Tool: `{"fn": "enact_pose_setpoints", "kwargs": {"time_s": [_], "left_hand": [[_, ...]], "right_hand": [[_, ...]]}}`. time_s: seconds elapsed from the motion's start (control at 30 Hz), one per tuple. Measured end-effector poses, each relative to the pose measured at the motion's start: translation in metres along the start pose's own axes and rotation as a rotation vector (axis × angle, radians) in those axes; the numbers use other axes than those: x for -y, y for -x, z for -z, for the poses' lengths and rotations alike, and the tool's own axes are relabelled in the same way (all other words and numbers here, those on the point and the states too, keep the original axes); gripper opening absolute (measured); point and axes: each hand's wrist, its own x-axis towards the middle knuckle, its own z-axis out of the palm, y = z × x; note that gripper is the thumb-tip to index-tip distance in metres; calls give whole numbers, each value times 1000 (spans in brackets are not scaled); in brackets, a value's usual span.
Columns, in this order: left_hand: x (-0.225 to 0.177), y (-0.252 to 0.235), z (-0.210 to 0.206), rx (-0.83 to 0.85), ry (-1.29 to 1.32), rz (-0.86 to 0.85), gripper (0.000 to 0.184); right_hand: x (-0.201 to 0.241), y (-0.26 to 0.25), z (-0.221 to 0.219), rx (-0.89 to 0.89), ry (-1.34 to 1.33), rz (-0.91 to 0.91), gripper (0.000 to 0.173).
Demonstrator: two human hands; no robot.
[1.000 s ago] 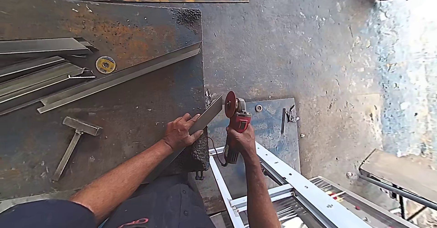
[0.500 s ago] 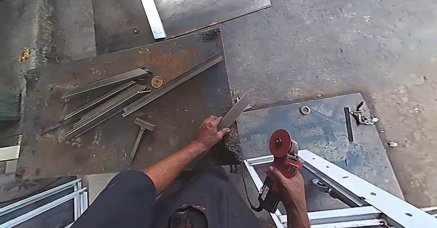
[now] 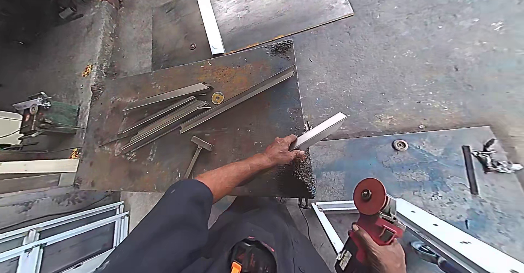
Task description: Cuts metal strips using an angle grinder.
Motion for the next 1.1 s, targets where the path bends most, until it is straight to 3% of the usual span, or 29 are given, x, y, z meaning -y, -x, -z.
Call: {"fn": "enact_pose_setpoints", "kwargs": {"time_s": [0.13, 0.33, 0.47, 0.67, 1.1], "left_hand": [[-2, -9, 51, 16, -371, -71, 45], [50, -30, 93, -24, -602, -252, 46], [75, -36, 92, -31, -706, -335, 40], [79, -36, 81, -123, -860, -347, 32], [81, -37, 81, -135, -856, -369, 28]], "right_hand": [[21, -16, -1, -40, 120, 51, 68], [67, -48, -10, 23, 228, 148, 66], [91, -68, -23, 79, 236, 177, 66], [100, -101, -35, 185, 201, 205, 64], [107, -118, -50, 242, 394, 215, 72]]}}
